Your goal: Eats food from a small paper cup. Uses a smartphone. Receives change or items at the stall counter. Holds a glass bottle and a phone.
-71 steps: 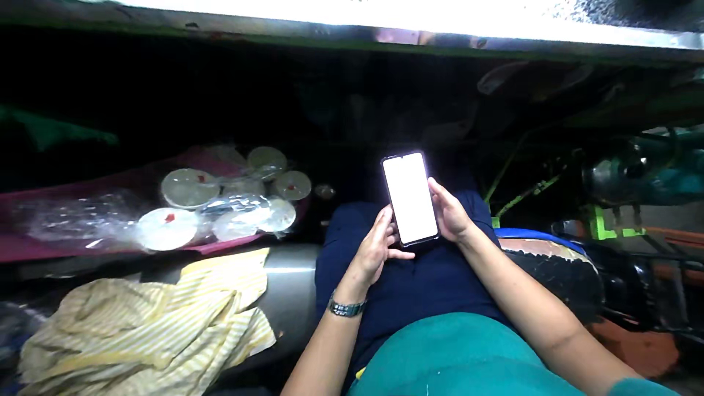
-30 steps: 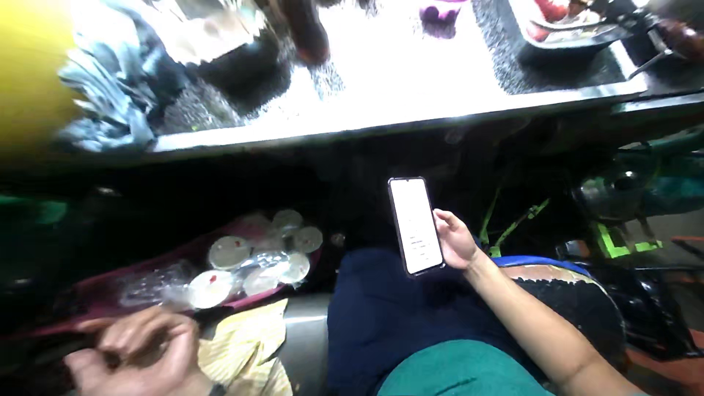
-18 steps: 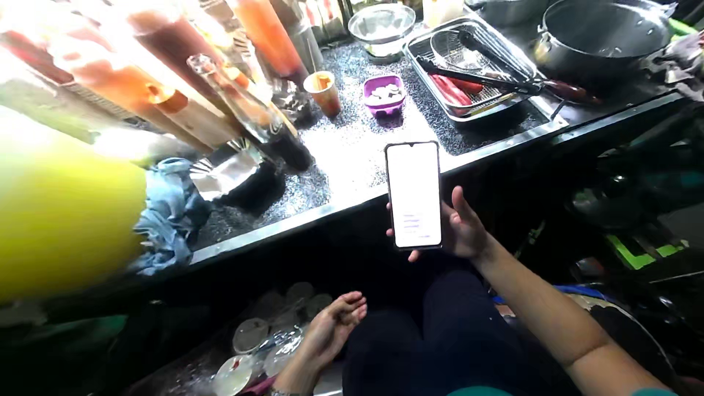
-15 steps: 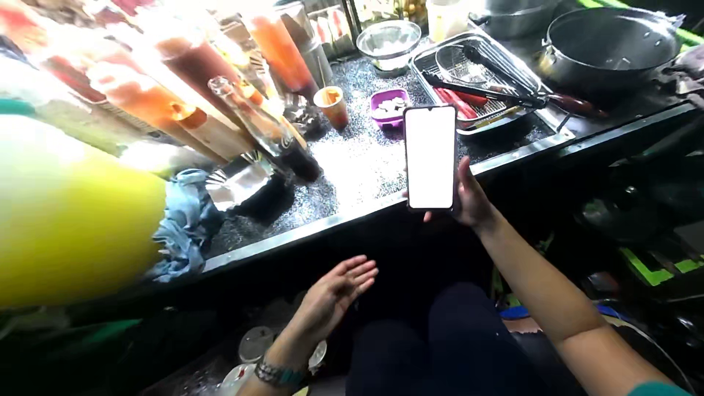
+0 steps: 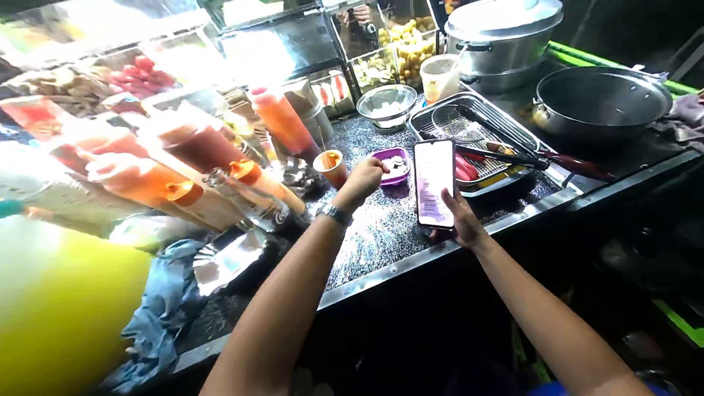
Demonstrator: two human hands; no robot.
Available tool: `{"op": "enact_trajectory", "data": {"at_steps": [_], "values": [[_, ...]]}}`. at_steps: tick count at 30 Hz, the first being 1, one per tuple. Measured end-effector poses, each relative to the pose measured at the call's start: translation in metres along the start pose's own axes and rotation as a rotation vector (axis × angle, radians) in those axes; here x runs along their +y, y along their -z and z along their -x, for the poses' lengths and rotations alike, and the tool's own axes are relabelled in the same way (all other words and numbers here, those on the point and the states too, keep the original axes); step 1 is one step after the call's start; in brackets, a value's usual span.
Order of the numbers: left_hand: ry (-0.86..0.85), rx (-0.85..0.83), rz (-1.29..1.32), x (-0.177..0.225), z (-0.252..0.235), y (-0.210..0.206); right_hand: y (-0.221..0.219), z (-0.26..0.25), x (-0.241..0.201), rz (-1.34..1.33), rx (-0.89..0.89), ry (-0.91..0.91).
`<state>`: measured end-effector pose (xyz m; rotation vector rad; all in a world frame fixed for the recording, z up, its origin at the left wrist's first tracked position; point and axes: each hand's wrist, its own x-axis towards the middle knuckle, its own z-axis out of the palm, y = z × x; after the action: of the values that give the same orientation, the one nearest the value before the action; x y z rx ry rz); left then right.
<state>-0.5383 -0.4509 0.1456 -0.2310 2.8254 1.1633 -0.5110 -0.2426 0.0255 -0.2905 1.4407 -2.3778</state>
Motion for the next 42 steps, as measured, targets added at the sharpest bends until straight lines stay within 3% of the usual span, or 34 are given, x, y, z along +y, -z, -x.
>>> {"op": "enact_trajectory", "data": {"at_steps": [3, 6, 13, 19, 26, 29, 33, 34, 35, 39, 42], "values": [[-0.057, -0.014, -0.387, 0.007, -0.041, -0.004, -0.002, 0.0, -0.002, 0.01, 0.002, -0.048], [-0.006, -0.052, -0.582, 0.005, -0.069, -0.011, -0.002, -0.002, -0.002, -0.011, -0.003, -0.044], [0.066, 0.03, -0.519, 0.01, -0.097, -0.023, -0.002, -0.001, -0.002, -0.037, -0.002, -0.049], [-0.04, 0.054, -0.474, 0.007, -0.098, -0.031, -0.003, 0.0, -0.004, -0.043, -0.003, -0.066], [-0.101, 0.041, -0.381, 0.007, -0.093, -0.008, -0.003, -0.001, -0.005, -0.064, -0.004, -0.069], [0.047, 0.084, -0.159, 0.007, -0.089, -0.006, -0.002, -0.001, -0.005, -0.067, -0.006, -0.075], [0.331, 0.169, 0.593, 0.009, -0.084, -0.007, -0.002, -0.001, -0.004, -0.066, -0.013, -0.069], [0.353, 0.154, 0.649, 0.007, -0.084, -0.008, -0.002, -0.001, -0.004, -0.066, -0.013, -0.067], [0.331, 0.142, 0.554, 0.005, -0.084, -0.009, -0.002, -0.001, -0.004, -0.067, -0.014, -0.068], [0.083, 0.073, -0.331, -0.003, -0.084, -0.006, -0.002, -0.002, -0.005, -0.077, -0.011, -0.073], [0.092, 0.027, -0.53, -0.005, -0.087, -0.014, -0.002, -0.002, -0.004, -0.077, -0.017, -0.065]]}}
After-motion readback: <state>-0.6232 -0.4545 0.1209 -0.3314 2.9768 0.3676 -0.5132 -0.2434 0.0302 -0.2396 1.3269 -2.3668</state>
